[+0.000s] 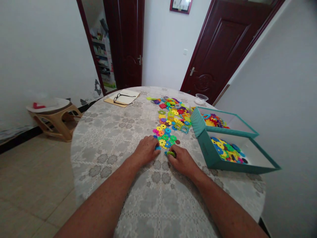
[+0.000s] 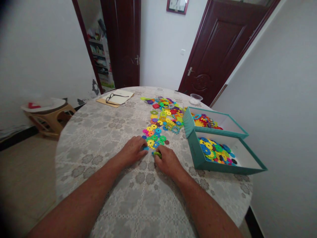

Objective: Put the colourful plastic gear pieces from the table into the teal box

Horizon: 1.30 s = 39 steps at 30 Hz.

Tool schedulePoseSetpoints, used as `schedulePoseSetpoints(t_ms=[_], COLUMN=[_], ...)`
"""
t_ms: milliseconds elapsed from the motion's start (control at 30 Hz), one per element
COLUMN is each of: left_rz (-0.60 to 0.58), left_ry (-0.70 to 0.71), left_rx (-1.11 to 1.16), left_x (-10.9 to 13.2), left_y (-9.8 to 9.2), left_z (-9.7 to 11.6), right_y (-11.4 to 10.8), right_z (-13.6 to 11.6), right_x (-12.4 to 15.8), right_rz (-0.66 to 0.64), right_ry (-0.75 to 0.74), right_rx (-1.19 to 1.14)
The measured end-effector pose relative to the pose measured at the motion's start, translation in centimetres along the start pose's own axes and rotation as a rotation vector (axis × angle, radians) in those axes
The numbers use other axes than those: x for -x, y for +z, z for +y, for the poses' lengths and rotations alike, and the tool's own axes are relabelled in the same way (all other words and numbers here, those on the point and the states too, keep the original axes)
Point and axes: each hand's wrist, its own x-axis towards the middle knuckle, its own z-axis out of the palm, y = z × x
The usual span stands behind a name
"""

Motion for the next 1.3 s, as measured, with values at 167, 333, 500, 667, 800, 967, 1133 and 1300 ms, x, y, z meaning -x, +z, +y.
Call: schedulePoseSetpoints(t_ms=[167, 333, 500, 667, 800, 967, 1133, 1300], left_rz=[0.027, 0.022, 0.019, -0.008, -0.015, -0.020, -0.030, 0.006], left_ry=[-0.026, -0.030, -0.039, -0.020, -0.006, 0.063, 0.138, 0.094], left_rx=[-0.013, -0.013, 0.000, 0.029, 0.070, 0.214, 0.434, 0.578], left_x=[0.0, 0.2, 0.1, -0.1, -0.1, 0.1, 0.2, 0.2], left_y=[0.2, 0.1, -0.3, -0.3, 0.1, 0.7, 0.4, -0.1], left_z=[-0.2, -0.1, 0.3, 0.1, -0.2, 0.2, 1.1, 1.6], right_y=[-0.1, -0.1, -0.1, -0.2, -0.2, -0.2, -0.3, -0.3], right_z=[-0.3, -0.4, -0.4, -0.4, -0.4, -0.5, -0.7, -0.4], right_x=[0.1, 0.1, 0.0, 0.1, 0.2, 0.2, 0.2, 0.2], right_rz=[-0.006, -0.014, -0.017, -0.017, -0.010, -0.007, -0.006, 0.031], right_ry=[0.009, -0.011, -0.017, -0.036, -0.042, -0.046, -0.083, -0.074], right_rx=[-0.002, 0.016, 0.015, 0.021, 0.015, -0.043, -0.130, -0.077])
